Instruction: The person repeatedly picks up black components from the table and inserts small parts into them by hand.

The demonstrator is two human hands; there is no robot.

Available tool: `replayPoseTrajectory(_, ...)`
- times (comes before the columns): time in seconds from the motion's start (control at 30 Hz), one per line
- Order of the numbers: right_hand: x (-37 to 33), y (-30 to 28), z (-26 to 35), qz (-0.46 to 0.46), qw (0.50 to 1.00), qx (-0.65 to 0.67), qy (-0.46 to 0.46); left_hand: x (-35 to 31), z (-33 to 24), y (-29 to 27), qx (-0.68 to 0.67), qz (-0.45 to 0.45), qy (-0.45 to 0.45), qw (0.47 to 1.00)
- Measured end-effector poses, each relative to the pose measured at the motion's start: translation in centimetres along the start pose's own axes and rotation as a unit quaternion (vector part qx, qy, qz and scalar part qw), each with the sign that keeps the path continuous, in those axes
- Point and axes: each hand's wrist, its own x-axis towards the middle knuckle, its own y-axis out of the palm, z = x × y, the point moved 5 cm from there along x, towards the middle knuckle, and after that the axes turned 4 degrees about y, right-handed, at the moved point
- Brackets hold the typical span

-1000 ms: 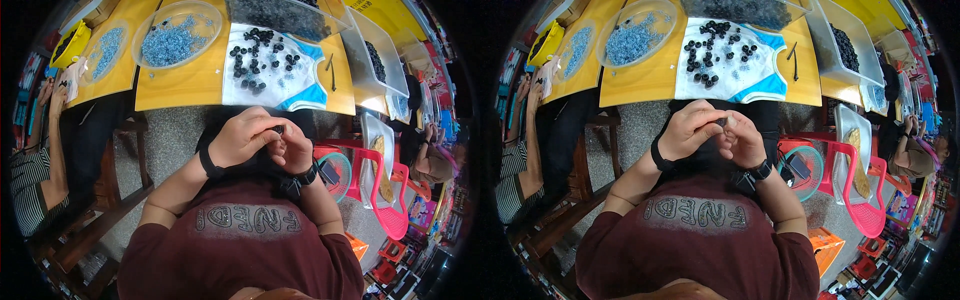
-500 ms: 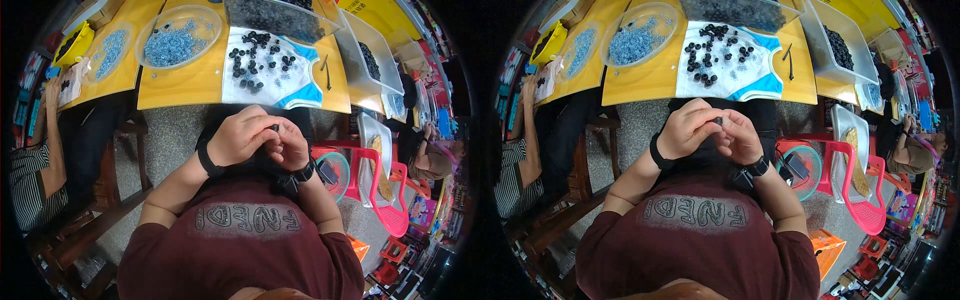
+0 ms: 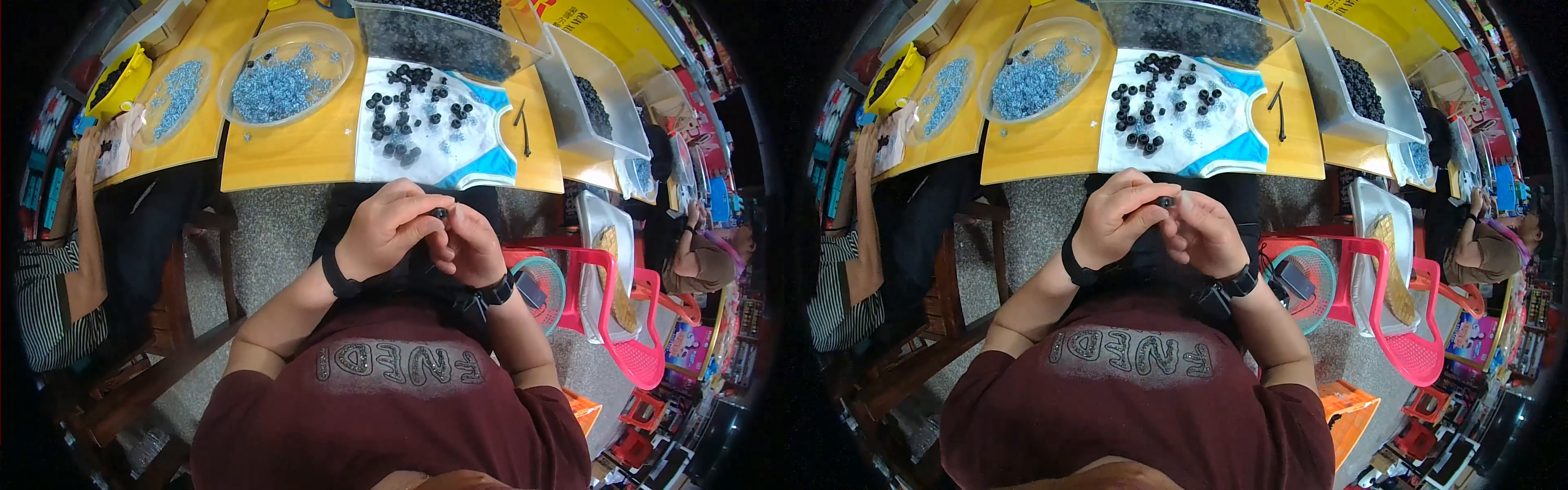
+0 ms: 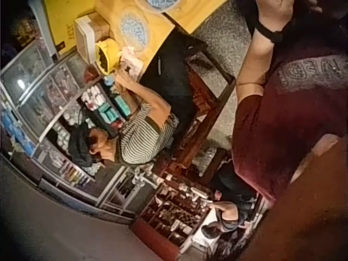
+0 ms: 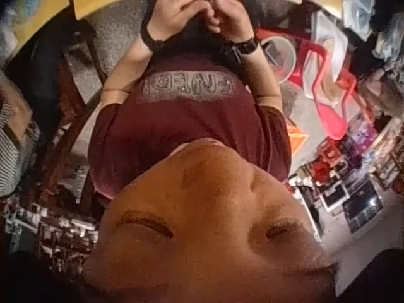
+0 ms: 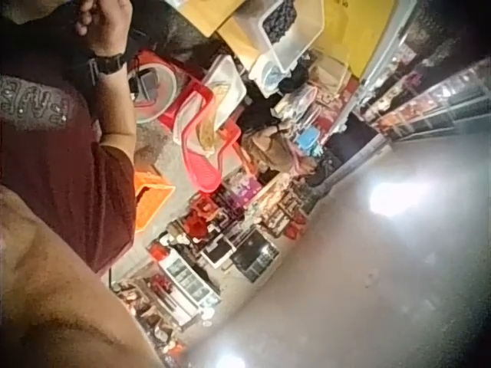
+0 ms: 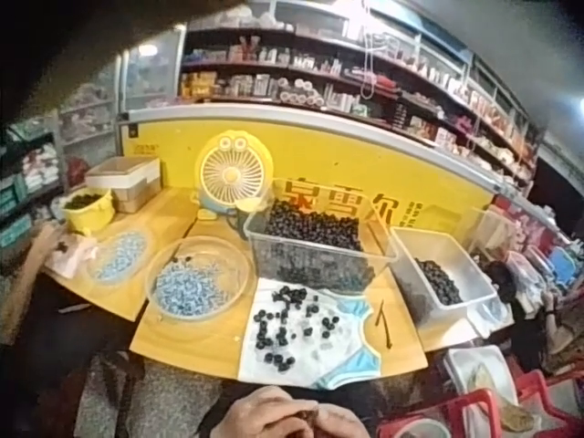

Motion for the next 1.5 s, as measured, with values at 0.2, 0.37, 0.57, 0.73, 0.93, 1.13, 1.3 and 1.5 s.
replayPoseTrajectory(0.2,0.4,-1.3,-1.2,0.048,0.997,0.057,0.006,-0.2,0.7,0.9,-0.067,0.037,-0.011,0.997)
replayPoseTrajectory(0.37,0.5,-1.8,-1.2,0.067,0.997,0.040,0.000,-0.1,-0.2,0.9,0.012,0.053,0.018,0.998)
replayPoseTrajectory(0.57,0.2,-1.7,-0.9,0.076,0.997,0.017,-0.014,-0.2,-1.4,0.8,0.033,0.069,0.038,0.996)
replayPoseTrajectory(0.73,0.2,-2.4,-1.8,0.082,0.996,0.035,-0.029,-0.3,-1.4,1.4,0.010,0.065,0.073,0.995)
replayPoseTrajectory(0.93,0.1,-1.7,-1.3,0.060,0.997,0.044,-0.018,-0.2,-1.1,1.4,0.009,0.062,0.071,0.995)
replayPoseTrajectory(1.13,-1.7,-3.0,10.4,-0.141,0.940,-0.158,-0.266,-0.4,0.0,0.3,-0.001,0.012,-0.036,0.999)
replayPoseTrajectory(1.3,-4.7,-10.3,26.5,-0.390,0.656,-0.439,-0.474,-0.4,1.1,0.9,-0.043,0.026,-0.063,0.997)
replayPoseTrajectory(1.5,-0.2,-5.4,26.6,-0.353,0.527,-0.636,-0.440,-0.7,2.4,1.4,-0.046,0.057,-0.105,0.992)
